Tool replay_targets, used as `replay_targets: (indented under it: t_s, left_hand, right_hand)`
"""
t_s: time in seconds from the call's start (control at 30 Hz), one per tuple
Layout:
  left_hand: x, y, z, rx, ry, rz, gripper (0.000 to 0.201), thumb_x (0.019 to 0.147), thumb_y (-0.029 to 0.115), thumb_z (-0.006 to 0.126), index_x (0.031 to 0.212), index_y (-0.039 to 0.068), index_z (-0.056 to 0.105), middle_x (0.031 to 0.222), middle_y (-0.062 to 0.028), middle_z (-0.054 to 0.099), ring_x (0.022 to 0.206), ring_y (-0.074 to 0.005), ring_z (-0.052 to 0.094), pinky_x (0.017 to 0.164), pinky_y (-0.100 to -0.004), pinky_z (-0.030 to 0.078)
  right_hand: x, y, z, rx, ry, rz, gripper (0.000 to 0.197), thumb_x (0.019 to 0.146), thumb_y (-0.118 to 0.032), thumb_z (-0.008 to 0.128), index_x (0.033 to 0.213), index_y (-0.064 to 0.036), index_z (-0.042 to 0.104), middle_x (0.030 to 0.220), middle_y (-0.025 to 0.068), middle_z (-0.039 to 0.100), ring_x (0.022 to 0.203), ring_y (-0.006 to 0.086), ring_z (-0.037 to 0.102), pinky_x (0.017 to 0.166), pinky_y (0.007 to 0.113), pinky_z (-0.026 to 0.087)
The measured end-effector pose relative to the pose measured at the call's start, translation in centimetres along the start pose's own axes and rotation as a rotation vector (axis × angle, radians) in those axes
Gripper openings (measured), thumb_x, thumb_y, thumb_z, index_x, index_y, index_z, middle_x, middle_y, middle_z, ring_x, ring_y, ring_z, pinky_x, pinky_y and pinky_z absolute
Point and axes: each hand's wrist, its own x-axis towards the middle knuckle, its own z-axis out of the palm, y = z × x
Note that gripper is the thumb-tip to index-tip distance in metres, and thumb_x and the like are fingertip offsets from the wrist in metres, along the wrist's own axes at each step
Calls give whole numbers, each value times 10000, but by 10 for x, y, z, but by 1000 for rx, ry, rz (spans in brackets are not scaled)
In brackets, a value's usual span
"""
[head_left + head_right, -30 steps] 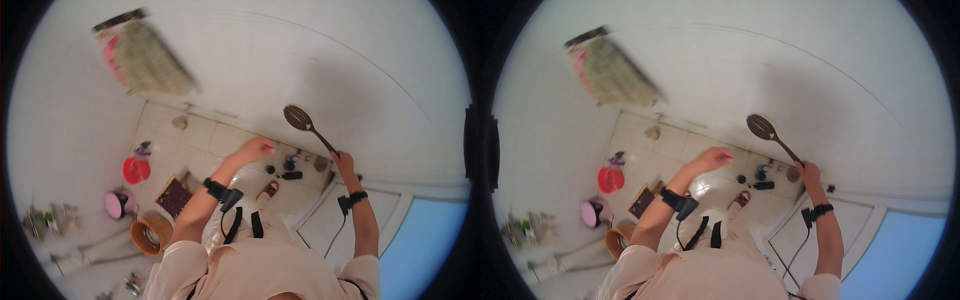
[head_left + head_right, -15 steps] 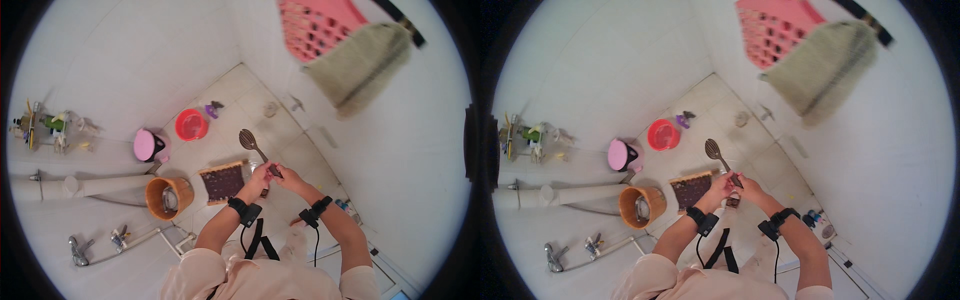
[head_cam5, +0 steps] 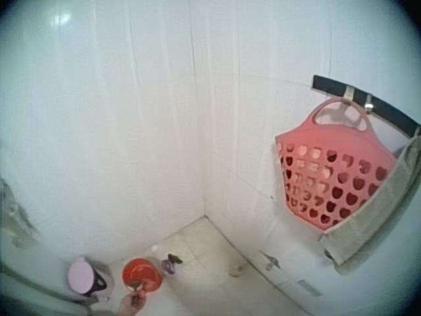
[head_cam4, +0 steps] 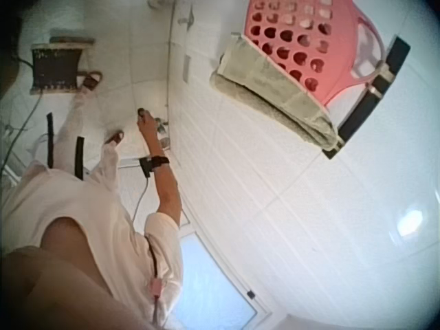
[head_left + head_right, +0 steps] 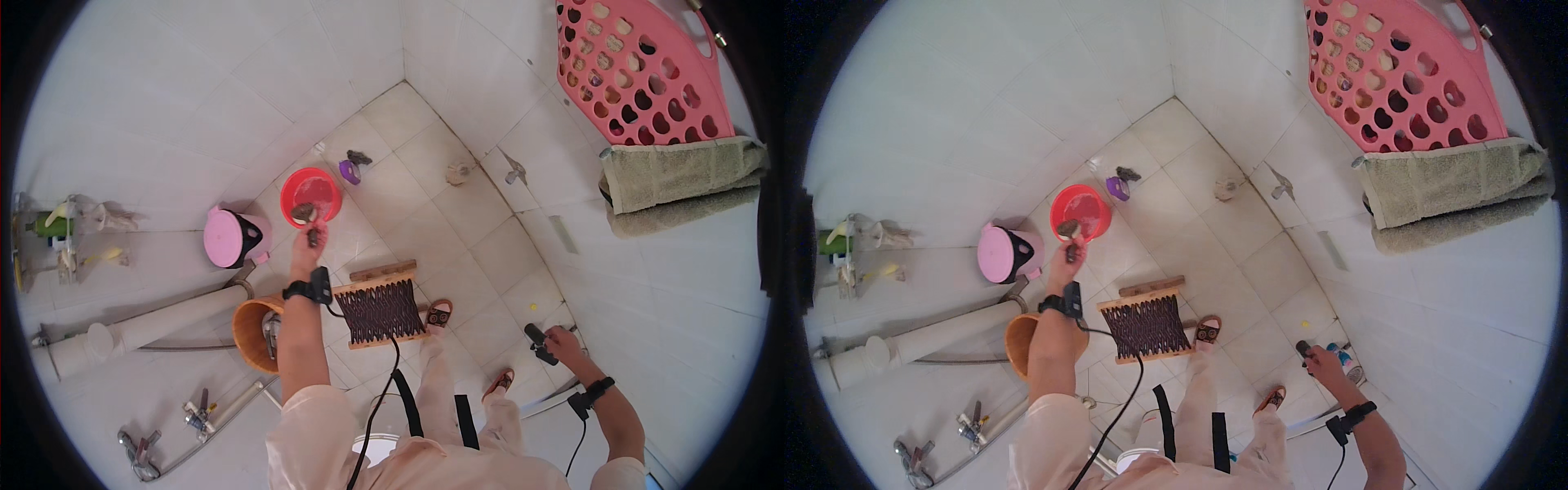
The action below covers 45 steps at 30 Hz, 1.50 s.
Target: The person dips a brush into a bucket of liquid and scrubs the wall tiles, then handles a towel from a rack.
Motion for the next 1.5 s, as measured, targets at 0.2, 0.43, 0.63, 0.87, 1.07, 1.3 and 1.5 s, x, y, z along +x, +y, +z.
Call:
replay_targets:
  t_s: [0.2,0.43,0.63,0.87,1.07,1.3,1.5]
  left_hand:
    - [25,42,-44,99,158,-8,126,836,111,492,905,10,525,995,-190,589,916,-282,582,823,-406,444]
    - [-3,-115,19,256,395,-280,270,891,153,428,1093,-26,445,1100,-135,540,1021,-238,530,886,-367,430]
    - [-28,-236,54,422,214,-463,201,871,125,474,1035,9,477,1051,-145,565,965,-253,555,843,-385,461]
    - [-72,-399,123,696,-51,-663,255,856,110,516,1086,6,484,1103,-148,543,995,-256,526,855,-347,445]
    - [-129,-520,137,900,-127,-828,213,835,105,551,1027,19,517,1051,-143,566,971,-254,538,846,-342,444]
    - [-219,-648,89,1127,-249,-947,233,831,141,560,1033,35,519,1075,-138,563,954,-251,551,839,-340,448]
    - [-279,-754,44,1354,-252,-979,239,828,153,555,1043,71,489,1004,-113,585,916,-254,575,733,-322,476]
  right_hand:
    - [-8,34,-8,-201,41,89,99,809,-112,542,880,-44,546,602,40,565,458,105,503,431,255,406]
    - [-32,46,-13,41,224,237,179,807,-217,546,771,-43,528,600,111,547,531,238,577,496,363,443]
    - [-80,99,11,273,287,475,168,814,-217,522,825,-55,566,600,74,578,480,180,566,475,319,462]
    - [-157,183,69,484,375,649,179,813,-228,531,818,-54,570,546,68,562,471,170,560,473,312,455]
    - [-210,251,125,633,508,650,167,810,-220,542,812,-55,566,539,72,557,460,168,554,470,311,451]
    - [-269,314,167,817,645,607,165,817,-199,538,818,-35,559,599,80,579,475,157,559,462,296,459]
    - [-295,360,179,1177,688,607,174,839,-174,522,833,-2,549,593,68,568,453,112,500,417,247,413]
